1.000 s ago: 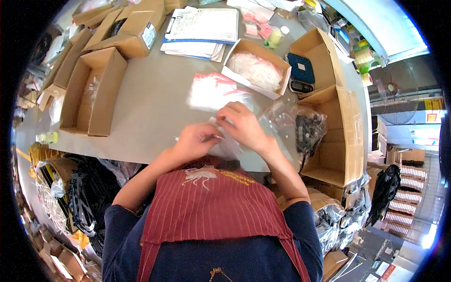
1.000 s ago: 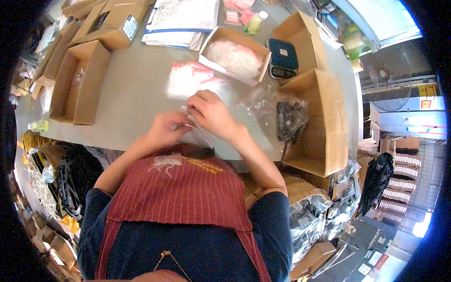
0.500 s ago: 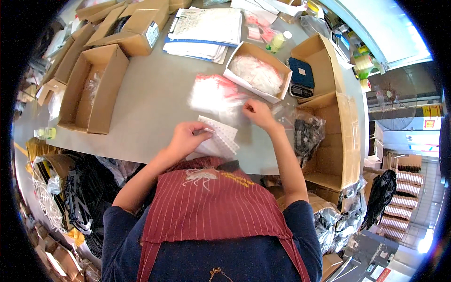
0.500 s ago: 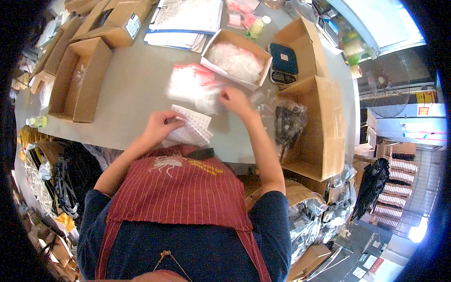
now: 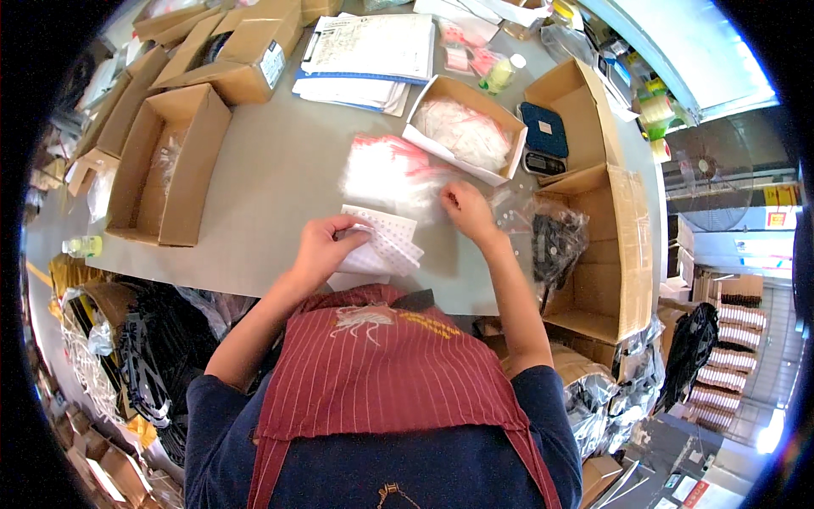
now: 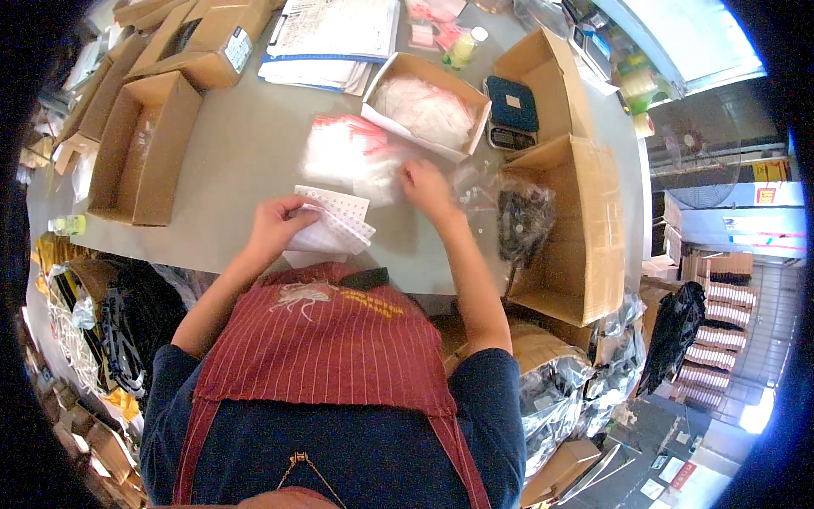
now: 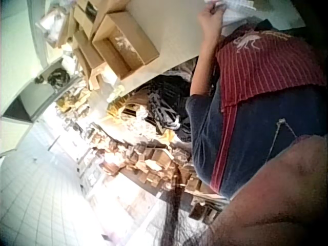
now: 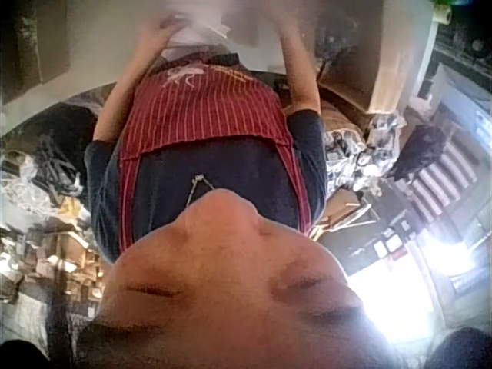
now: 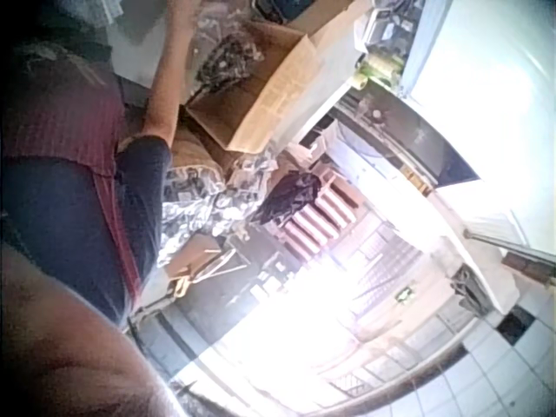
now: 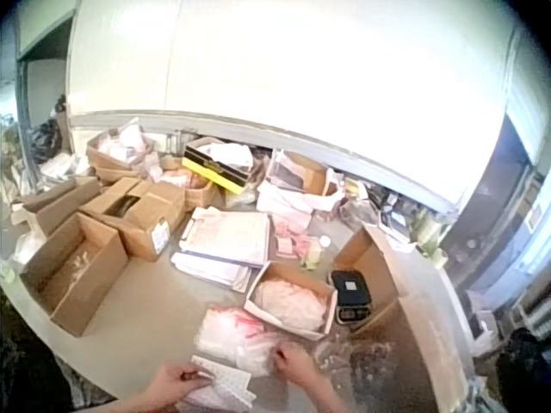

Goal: The person sorts various small hardware components from a large collection, placing individual items into small plastic bags.

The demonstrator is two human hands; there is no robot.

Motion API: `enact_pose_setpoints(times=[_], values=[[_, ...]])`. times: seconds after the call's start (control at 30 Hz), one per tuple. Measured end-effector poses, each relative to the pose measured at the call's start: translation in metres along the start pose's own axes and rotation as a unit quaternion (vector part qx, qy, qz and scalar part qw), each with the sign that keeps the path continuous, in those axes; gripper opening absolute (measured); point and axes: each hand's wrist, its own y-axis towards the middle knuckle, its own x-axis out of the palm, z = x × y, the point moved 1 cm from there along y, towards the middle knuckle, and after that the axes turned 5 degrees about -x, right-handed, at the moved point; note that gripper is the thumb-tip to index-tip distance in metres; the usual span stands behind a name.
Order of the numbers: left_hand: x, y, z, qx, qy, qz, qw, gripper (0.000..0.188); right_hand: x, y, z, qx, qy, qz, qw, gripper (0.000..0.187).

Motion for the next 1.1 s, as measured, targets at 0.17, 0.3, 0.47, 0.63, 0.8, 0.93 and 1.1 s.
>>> enact_pose_setpoints(times=[0.17, 0.3, 0.47, 0.63, 0.8, 0.93, 1.1], values=[[0.0, -0.003, 0.008, -0.004, 0.012, 0.011, 1.0, 0.021, -0.001, -0.013, -0.014, -0.083, -0.07, 0.058, 0.992, 0.004], [-0.004, -0.006, 0.007, 0.001, 0.017, 0.007, 1.0, 0.023, -0.007, -0.021, -0.017, -0.054, -0.052, 0.0, 0.997, 0.009], [-0.004, -0.005, 0.01, 0.005, 0.002, 0.003, 1.0, 0.022, -0.018, -0.012, -0.023, -0.058, 0.004, -0.045, 0.997, 0.012], [-0.005, -0.005, 0.014, 0.023, 0.036, 0.01, 0.999, 0.02, -0.006, 0.006, -0.014, -0.117, -0.097, -0.001, 0.988, 0.013], [-0.007, -0.008, 0.008, 0.004, 0.02, 0.028, 0.999, 0.021, 0.014, 0.007, -0.006, -0.062, -0.117, 0.043, 0.99, 0.024], [-0.005, -0.011, 0.006, 0.017, -0.014, 0.065, 0.998, 0.021, 0.008, -0.005, 0.002, 0.104, -0.09, 0.115, 0.984, 0.036], [-0.011, -0.005, -0.005, 0.032, 0.021, 0.049, 0.998, 0.021, -0.001, -0.015, 0.005, 0.101, 0.008, 0.153, 0.983, 0.032]])
